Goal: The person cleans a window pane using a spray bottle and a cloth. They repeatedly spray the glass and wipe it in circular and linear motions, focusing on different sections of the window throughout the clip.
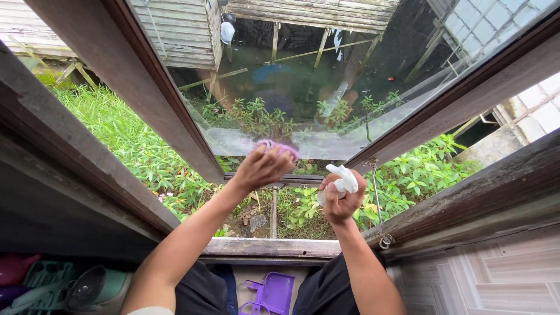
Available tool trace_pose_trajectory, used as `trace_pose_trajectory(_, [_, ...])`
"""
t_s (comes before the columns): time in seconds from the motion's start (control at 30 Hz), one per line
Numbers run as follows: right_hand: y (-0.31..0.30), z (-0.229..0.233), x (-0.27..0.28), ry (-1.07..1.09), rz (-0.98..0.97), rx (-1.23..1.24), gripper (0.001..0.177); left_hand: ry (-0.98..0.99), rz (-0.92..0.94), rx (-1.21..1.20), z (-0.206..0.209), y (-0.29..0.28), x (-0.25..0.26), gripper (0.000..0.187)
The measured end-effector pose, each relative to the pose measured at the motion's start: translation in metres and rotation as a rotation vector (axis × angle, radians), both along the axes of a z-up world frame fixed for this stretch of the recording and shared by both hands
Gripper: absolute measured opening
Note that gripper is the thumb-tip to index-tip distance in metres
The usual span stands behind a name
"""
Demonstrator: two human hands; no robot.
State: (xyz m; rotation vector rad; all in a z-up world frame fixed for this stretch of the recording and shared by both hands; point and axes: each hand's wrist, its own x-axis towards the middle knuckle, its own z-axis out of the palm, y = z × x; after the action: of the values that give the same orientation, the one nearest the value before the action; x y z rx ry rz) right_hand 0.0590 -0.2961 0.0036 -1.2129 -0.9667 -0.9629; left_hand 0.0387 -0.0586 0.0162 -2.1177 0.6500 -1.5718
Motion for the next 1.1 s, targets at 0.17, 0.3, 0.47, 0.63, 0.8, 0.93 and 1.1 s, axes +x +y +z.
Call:
trace_pose_trajectory(0.17, [-0.003, -0.002, 0.0, 0.006, -0.007, -0.001, 0.038, 0.129, 0.013, 0.036, -0.039, 0.012, -0.002, 0.023])
trace_pose_trajectory(0.3, [-0.003, 0.003, 0.002, -0.028, -0.024, -0.018, 0.038, -0.065, 0.0, -0.101, 0.043, 0.002, -0.017, 0.03])
trace_pose_trajectory(0.47, [-0.001, 0.007, -0.001, 0.0, -0.073, -0.057, 0.04, -0.358, -0.022, -0.225, 0.144, 0.007, -0.013, 0.041])
trace_pose_trajectory(0.63, [0.0, 0.009, -0.005, 0.015, -0.078, -0.049, 0.045, -0.454, -0.104, -0.281, 0.163, -0.016, 0.003, 0.033])
trace_pose_trajectory(0.8, [-0.005, 0.038, -0.014, 0.06, -0.165, -0.04, 0.041, -0.17, -0.156, -0.14, 0.098, -0.048, 0.005, 0.041])
trace_pose_trajectory(0.93, [-0.019, 0.006, 0.009, 0.111, -0.148, -0.008, 0.043, -0.009, -0.123, 0.001, 0.017, -0.037, 0.009, 0.037])
trace_pose_trajectory(1.1, [-0.028, -0.017, 0.021, 0.177, -0.065, 0.031, 0.046, 0.12, -0.082, 0.128, -0.008, -0.012, 0.01, 0.031])
